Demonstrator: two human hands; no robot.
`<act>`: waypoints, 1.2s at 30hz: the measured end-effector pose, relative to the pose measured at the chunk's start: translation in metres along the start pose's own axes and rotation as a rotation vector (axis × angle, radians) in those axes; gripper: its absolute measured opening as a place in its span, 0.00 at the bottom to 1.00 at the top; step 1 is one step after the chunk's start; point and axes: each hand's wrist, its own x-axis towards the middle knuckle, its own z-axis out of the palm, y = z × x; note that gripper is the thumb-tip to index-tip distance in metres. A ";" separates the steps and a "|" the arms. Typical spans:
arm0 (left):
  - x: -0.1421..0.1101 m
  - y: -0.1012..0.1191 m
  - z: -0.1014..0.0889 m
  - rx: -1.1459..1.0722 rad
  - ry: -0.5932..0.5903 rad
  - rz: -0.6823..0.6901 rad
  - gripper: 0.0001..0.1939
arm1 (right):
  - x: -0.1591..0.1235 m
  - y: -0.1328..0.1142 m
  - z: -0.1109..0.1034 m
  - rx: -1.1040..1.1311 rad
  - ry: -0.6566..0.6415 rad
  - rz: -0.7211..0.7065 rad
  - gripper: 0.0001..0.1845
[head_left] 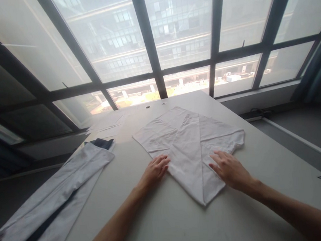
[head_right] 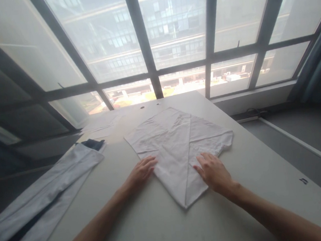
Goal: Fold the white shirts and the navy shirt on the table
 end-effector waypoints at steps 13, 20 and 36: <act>0.003 0.009 -0.007 -0.022 -0.011 -0.020 0.19 | 0.003 0.003 0.002 0.042 -0.109 0.084 0.27; 0.002 0.043 -0.023 -0.107 -0.084 0.114 0.22 | 0.012 0.031 0.002 -0.044 -0.105 0.176 0.26; 0.000 0.012 -0.018 -0.021 0.067 -0.019 0.22 | 0.024 0.076 0.015 0.041 0.073 0.265 0.25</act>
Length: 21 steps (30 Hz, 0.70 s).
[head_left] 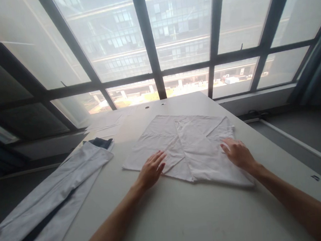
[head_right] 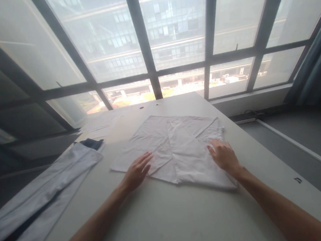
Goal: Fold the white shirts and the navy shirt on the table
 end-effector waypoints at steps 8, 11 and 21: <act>-0.002 -0.025 0.005 0.000 -0.002 -0.139 0.21 | -0.019 -0.040 -0.014 0.308 -0.057 -0.359 0.16; -0.003 -0.023 0.006 0.002 -0.005 -0.138 0.19 | -0.025 -0.051 -0.020 0.295 -0.203 -0.420 0.14; -0.017 0.016 -0.007 0.064 -0.107 -0.131 0.18 | -0.014 -0.034 -0.030 0.088 -0.224 -0.353 0.12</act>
